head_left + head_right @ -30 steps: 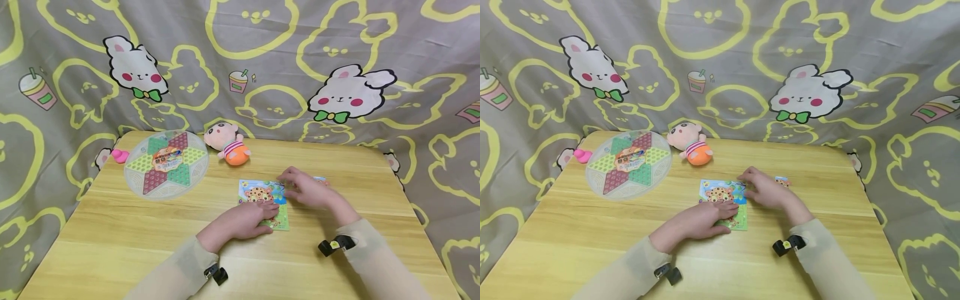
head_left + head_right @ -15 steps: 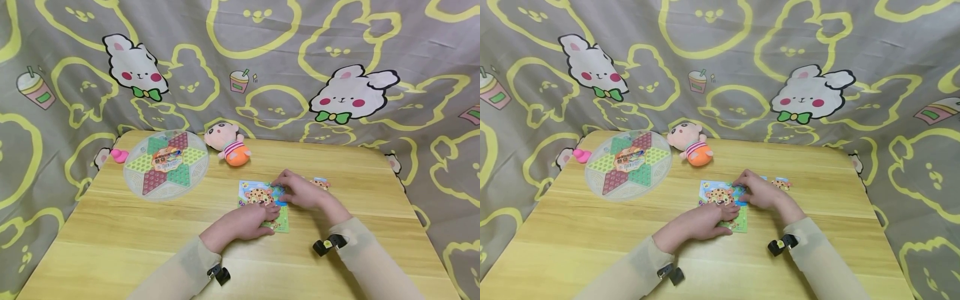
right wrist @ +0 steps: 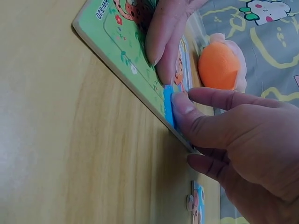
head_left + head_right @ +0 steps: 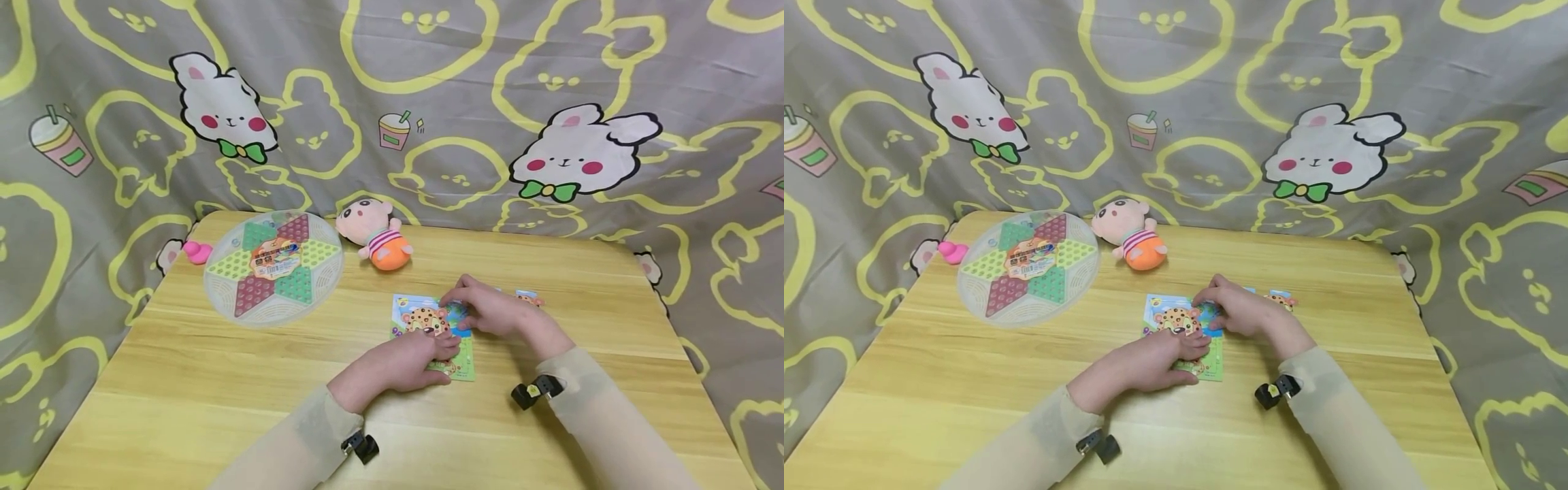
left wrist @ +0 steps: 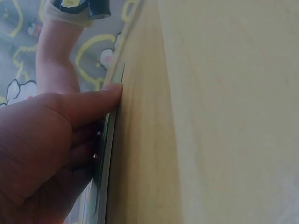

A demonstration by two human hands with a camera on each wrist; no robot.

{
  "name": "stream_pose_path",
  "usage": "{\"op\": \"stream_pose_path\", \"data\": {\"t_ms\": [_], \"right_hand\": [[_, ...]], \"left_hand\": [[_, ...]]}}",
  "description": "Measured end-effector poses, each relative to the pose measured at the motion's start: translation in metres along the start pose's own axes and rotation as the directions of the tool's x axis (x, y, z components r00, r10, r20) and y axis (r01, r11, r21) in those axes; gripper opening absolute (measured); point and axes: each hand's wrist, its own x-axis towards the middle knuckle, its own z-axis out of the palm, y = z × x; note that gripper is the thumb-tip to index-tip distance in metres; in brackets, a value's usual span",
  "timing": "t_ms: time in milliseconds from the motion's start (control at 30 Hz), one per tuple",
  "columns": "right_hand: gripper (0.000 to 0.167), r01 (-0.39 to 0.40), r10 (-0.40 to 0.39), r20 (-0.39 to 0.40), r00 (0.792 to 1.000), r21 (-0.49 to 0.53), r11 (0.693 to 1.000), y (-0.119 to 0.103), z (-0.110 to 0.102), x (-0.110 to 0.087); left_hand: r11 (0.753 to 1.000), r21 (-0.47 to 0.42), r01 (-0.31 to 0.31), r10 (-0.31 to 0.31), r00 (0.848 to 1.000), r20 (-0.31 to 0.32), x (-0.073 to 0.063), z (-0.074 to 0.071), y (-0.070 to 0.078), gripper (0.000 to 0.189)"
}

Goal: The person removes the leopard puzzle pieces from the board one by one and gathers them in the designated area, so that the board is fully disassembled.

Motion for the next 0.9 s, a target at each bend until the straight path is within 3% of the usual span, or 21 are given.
{"op": "stream_pose_path", "data": {"t_ms": [300, 533, 767, 900], "right_hand": [[0.044, -0.015, 0.016, 0.042, 0.999, -0.018, 1.000, -0.0026, -0.0055, 0.0063], [0.027, -0.013, 0.014, 0.060, 0.998, -0.020, 1.000, -0.0044, -0.0080, 0.0084], [0.045, 0.003, -0.001, 0.046, 0.999, -0.034, 0.999, -0.0035, -0.0087, 0.0071], [0.044, 0.004, 0.000, 0.072, 0.997, -0.065, 0.998, -0.0040, -0.0092, 0.0098]], "left_hand": [[1.000, -0.003, 0.013, -0.013, 1.000, 0.009, 0.0006, -0.0022, 0.0020, 0.058], [1.000, -0.009, 0.017, -0.017, 1.000, 0.010, 0.0010, -0.0019, 0.0019, 0.059], [1.000, -0.012, 0.024, -0.024, 1.000, 0.003, -0.0006, -0.0028, 0.0026, 0.058], [0.999, -0.023, 0.027, -0.027, 1.000, 0.005, -0.0003, -0.0021, 0.0035, 0.058]]}}
